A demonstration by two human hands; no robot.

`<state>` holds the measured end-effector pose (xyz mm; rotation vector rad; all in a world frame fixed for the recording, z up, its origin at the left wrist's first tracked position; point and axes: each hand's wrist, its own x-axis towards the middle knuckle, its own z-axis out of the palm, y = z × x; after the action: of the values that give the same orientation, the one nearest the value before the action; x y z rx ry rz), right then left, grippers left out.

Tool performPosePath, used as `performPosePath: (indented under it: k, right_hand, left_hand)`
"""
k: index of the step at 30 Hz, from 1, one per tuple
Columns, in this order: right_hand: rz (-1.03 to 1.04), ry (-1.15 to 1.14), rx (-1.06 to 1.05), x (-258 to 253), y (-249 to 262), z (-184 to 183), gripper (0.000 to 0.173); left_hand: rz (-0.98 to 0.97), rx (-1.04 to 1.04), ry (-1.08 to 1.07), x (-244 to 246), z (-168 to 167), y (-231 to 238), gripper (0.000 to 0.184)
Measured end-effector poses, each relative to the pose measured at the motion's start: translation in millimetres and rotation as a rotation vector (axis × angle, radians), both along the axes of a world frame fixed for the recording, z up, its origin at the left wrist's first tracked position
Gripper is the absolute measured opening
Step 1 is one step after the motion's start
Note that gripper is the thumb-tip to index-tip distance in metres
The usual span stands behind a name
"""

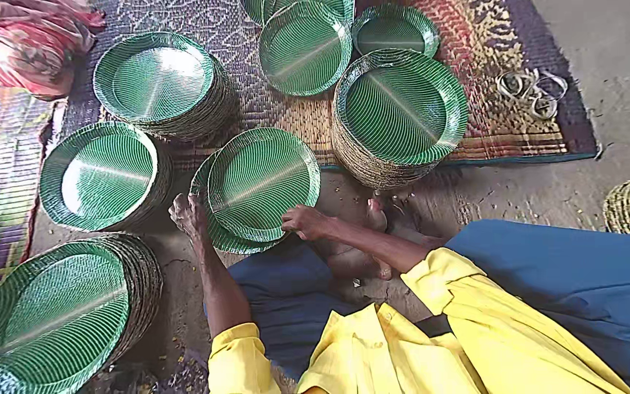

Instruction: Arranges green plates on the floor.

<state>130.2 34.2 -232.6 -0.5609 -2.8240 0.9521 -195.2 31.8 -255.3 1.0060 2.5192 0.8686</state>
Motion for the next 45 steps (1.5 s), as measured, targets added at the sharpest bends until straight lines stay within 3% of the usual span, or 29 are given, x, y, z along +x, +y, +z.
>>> performPosePath:
  k: [5,9,11,14,19,23,31,37,45]
  right_hand:
    - [0.072,0.112,-0.031,-27.2,-12.4,-10.5,0.023]
    - [0.085,0.124,-0.039,-36.2,-13.0,-13.1,0.022]
    - [0.078,0.042,-0.065,-29.7,-11.0,-9.4,0.019]
    - [0.007,0.017,-0.055,-7.9,-1.6,-1.9,0.032]
    - [-0.452,0.185,-0.022,42.7,26.7,1.9,0.037]
    - [-0.742,0.139,-0.259,69.8,35.5,-0.4,0.041]
    - [-0.857,0.039,-0.746,55.6,22.3,-7.4,0.062]
    - [-0.864,0.05,-0.902,35.3,13.4,-5.5,0.072]
    - [-1.044,0.188,-1.002,47.7,9.9,-12.5,0.054]
  left_hand:
    - [0.128,0.23,-0.514,5.0,-10.7,-21.5,0.056]
    - [0.179,0.332,-0.742,7.9,-8.2,-31.8,0.05]
    - [0.191,0.327,-0.751,8.8,-11.4,-34.1,0.047]
    - [0.242,0.355,-0.772,11.3,-11.4,-33.5,0.047]
    - [0.284,0.434,-0.858,4.9,-20.2,-34.6,0.047]
    - [0.201,0.446,-0.868,10.8,-21.5,-35.0,0.046]
    - [0.248,0.474,-0.927,12.1,-22.2,-34.3,0.038]
    - [0.268,0.414,-0.932,13.9,-19.4,-38.8,0.04]
    - [0.038,0.108,-0.94,30.4,-10.7,-44.1,0.044]
